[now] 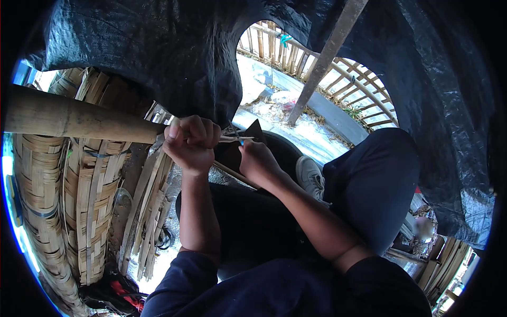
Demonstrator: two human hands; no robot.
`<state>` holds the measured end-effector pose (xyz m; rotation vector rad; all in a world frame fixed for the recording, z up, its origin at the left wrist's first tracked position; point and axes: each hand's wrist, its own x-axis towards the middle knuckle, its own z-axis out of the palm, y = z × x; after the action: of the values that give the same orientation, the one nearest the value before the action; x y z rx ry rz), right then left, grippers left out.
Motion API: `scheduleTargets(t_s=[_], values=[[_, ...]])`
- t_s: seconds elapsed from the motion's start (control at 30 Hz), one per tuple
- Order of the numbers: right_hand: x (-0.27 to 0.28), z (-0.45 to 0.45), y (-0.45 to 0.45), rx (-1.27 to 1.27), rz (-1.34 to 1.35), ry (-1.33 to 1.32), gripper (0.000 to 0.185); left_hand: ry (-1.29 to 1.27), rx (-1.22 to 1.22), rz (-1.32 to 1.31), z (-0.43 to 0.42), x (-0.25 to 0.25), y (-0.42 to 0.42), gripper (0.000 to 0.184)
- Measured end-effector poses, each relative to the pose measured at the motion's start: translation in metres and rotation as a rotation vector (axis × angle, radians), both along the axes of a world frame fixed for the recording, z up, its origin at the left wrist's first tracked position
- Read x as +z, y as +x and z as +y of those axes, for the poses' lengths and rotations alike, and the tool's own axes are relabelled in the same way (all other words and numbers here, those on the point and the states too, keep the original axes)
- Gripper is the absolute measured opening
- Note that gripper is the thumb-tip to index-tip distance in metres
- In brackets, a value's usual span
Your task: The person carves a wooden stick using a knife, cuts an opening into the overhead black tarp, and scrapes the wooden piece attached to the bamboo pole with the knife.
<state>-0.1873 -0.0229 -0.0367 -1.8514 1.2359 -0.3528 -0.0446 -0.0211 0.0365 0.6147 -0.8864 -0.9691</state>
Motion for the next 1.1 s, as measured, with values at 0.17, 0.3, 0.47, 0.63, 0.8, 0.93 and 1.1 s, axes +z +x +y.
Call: scheduleTargets(t_s=[0.17,0.3,0.47,0.63,0.8,0.93,1.1], values=[[0.008,0.005,0.006,0.019,0.053,-0.069,0.016,0.021,-0.04,0.025,0.002,-0.001,0.007,0.059],[-0.005,-0.008,-0.007,0.122,0.031,-0.089,0.016,-0.16,-0.25,-0.054,-0.001,-0.007,0.004,0.056],[-0.003,0.005,0.005,0.015,0.026,-0.019,0.017,-0.103,-0.072,0.001,0.003,-0.007,0.002,0.059],[0.005,-0.01,-0.011,0.211,0.066,-0.055,0.017,-0.133,-0.07,-0.072,0.001,-0.003,0.007,0.066],[-0.008,-0.006,-0.002,0.09,0.007,-0.039,0.018,-0.151,-0.141,-0.086,0.001,-0.006,-0.007,0.066],[0.011,-0.016,-0.01,0.217,0.071,-0.019,0.019,-0.077,-0.015,-0.063,0.0,-0.002,0.007,0.066],[-0.028,-0.017,-0.003,0.061,0.017,0.008,0.02,-0.176,-0.122,-0.117,-0.002,-0.006,-0.004,0.068]])
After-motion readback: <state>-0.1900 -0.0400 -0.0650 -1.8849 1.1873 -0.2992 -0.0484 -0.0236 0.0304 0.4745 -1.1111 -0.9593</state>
